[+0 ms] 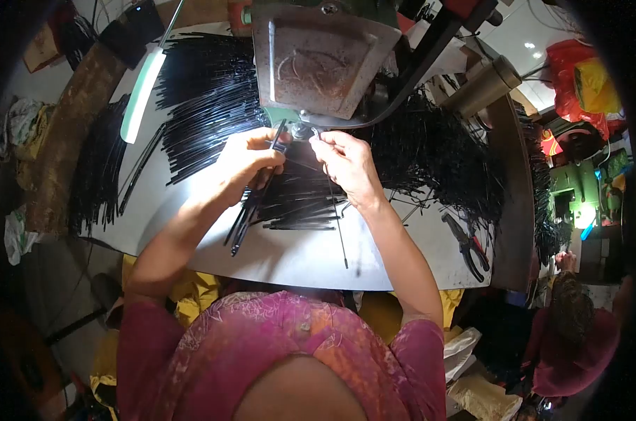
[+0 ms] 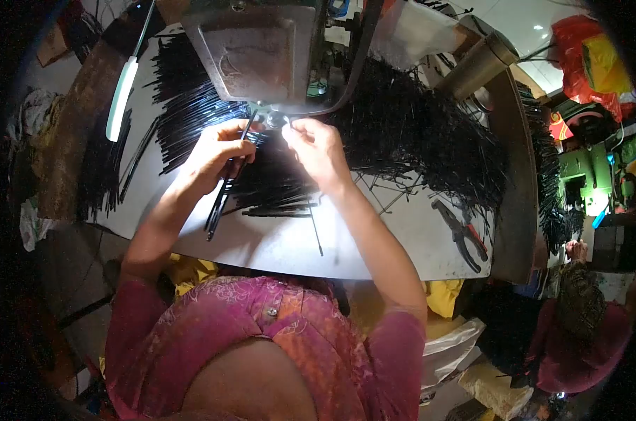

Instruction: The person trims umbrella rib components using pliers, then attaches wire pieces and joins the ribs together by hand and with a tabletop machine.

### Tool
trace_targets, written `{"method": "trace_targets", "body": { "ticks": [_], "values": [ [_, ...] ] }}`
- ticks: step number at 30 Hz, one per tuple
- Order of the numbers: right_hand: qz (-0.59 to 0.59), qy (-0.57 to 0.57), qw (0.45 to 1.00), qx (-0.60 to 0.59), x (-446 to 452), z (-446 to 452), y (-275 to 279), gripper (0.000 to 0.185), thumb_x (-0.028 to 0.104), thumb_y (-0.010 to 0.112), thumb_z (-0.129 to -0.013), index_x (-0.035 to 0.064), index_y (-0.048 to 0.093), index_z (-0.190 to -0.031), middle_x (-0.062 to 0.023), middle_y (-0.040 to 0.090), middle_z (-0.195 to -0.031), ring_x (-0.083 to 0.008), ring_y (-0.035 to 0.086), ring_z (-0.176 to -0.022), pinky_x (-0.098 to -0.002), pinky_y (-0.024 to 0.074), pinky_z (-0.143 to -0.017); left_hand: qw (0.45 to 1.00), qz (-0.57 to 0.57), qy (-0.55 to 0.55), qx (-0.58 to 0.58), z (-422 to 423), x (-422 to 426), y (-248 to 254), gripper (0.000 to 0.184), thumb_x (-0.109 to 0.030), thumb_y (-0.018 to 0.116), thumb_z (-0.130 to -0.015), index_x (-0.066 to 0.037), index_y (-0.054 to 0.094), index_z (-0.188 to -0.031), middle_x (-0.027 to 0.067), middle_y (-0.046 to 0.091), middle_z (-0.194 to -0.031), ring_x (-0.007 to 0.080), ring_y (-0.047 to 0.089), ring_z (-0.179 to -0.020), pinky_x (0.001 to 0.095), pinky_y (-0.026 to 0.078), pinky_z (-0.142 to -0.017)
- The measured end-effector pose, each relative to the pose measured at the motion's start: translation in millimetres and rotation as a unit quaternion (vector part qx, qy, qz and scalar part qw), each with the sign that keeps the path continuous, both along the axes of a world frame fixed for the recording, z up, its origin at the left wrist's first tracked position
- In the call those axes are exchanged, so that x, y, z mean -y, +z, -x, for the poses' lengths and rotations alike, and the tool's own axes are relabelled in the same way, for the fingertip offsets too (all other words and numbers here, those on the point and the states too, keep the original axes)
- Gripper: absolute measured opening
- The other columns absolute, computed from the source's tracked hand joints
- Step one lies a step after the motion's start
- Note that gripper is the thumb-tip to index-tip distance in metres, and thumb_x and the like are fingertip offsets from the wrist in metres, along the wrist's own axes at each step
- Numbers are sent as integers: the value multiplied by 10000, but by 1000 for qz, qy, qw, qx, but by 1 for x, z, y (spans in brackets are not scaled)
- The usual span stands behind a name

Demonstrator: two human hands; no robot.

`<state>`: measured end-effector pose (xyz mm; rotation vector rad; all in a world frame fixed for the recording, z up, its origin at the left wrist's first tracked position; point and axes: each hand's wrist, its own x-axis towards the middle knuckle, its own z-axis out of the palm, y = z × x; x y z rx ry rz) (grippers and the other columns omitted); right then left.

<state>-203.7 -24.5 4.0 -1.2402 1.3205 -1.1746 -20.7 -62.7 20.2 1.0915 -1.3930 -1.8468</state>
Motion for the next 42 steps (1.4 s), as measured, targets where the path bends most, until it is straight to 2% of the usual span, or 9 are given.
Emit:
{"method": "trace_targets", "body": {
  "ticks": [2, 4, 10, 19, 33, 42],
  "values": [
    [-45, -24, 998, 34, 4, -3, 2, 118, 102, 563, -795, -3, 583, -845, 40, 457, -569, 8, 346, -430, -140, 246, -360, 1000, -4, 1, -14, 2, 0, 0, 308, -94, 571, -697, -57, 557, -1002, 30, 532, -625, 48, 425, -437, 162, 311, -379],
    [-57, -21, 996, 58, 4, -6, 7, 120, 110, 563, -796, -3, 587, -829, 43, 452, -565, 4, 348, -425, -142, 243, -354, 999, -35, 10, -34, 4, 0, 3, 439, -90, 581, -680, -56, 509, -1112, 39, 532, -628, 56, 424, -434, 163, 317, -380],
    [-70, -8, 992, 102, 6, -8, 10, 137, 122, 561, -797, -9, 587, -824, 43, 445, -561, -1, 346, -419, -143, 242, -351, 994, -71, 8, -79, 4, 1, 3, 524, -97, 594, -670, -41, 454, -1172, 47, 527, -640, 61, 428, -462, 164, 328, -406],
    [-78, -8, 989, 129, 6, -8, 13, 155, 120, 554, -797, -19, 583, -859, 48, 442, -570, 1, 339, -421, -142, 236, -354, 996, -73, -6, -54, 5, 1, 6, 602, -140, 645, -664, -53, 416, -1213, 30, 535, -638, 53, 433, -472, 141, 296, -418],
    [-65, 11, 989, 131, 7, -10, 12, 160, 121, 529, -814, -22, 569, -874, 63, 411, -577, 12, 309, -428, -135, 215, -356, 994, -81, -16, -71, 3, 2, 2, 642, -106, 654, -667, -56, 373, -1242, 31, 555, -651, 43, 448, -447, 142, 307, -382],
    [-47, 5, 992, 114, 11, -12, 10, 157, 133, 533, -818, -18, 573, -840, 42, 449, -587, -1, 352, -430, -138, 238, -356, 994, -74, -12, -75, 5, 6, -3, 665, -93, 656, -662, -61, 360, -1256, 32, 564, -648, 52, 450, -426, 154, 311, -372]
  ]
}}
